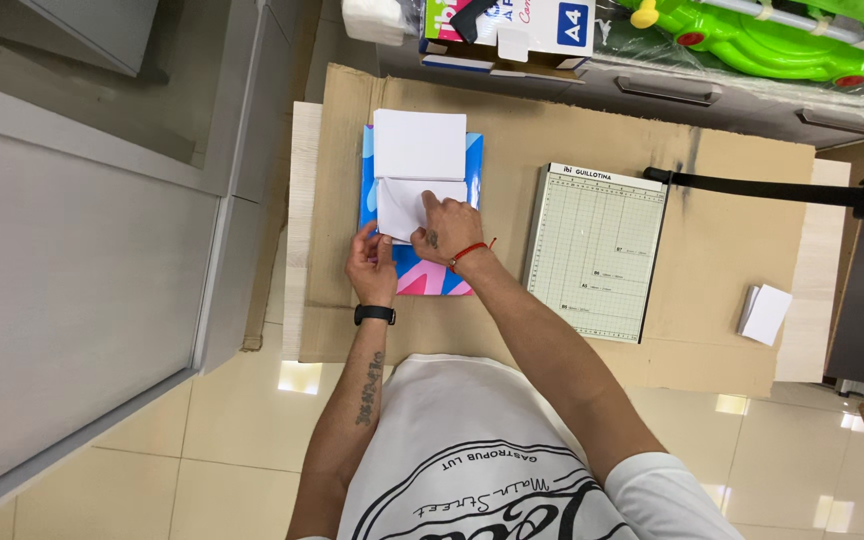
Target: The person repeatedly picks up sheets of paper from a stack, aligns them on a paper cutter, and cuts them into smaller pieces using the cutter's blade. The cut pieces are stacked on the table.
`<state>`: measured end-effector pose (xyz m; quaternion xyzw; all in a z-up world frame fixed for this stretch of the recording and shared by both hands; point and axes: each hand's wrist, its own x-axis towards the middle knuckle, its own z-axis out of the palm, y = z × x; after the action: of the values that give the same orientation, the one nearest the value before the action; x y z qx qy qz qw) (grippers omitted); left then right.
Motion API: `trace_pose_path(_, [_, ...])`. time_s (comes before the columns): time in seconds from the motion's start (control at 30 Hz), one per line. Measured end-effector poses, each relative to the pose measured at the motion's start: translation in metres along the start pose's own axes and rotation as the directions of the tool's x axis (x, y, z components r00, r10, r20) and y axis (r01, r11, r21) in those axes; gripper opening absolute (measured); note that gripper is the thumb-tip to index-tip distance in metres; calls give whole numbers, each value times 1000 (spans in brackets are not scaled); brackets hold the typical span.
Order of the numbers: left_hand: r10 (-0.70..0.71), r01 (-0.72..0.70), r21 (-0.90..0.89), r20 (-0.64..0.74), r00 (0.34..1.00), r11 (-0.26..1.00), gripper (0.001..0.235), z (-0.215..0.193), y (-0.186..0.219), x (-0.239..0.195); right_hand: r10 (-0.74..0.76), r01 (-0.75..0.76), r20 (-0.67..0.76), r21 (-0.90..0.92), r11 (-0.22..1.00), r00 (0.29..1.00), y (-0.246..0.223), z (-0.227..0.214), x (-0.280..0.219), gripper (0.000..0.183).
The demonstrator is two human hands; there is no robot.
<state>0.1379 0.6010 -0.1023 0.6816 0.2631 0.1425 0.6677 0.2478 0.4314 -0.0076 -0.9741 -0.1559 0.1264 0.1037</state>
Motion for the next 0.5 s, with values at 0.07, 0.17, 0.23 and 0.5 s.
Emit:
trace_pose_path(0.07, [-4, 4, 0, 5, 1000, 1000, 36, 1, 5, -1, -5, 5, -3, 14, 1000, 1000, 0, 6, 2, 57])
trace_pose_path(0.17, [3, -3, 10, 9, 1000, 1000, 33, 2, 1, 2, -19, 18, 35, 33, 999, 999, -4, -14, -2, 67])
trace_pose_path(0.23, [13, -13, 19, 9, 1000, 1000, 33, 2, 0, 3, -27, 24, 75, 38, 999, 997, -4, -21, -3, 78])
trace_pose_path(0.5, [2, -2, 12, 26, 1000, 1000, 31, 0, 0, 5, -9, 6, 189, 16, 1000, 982, -3, -18, 3, 101])
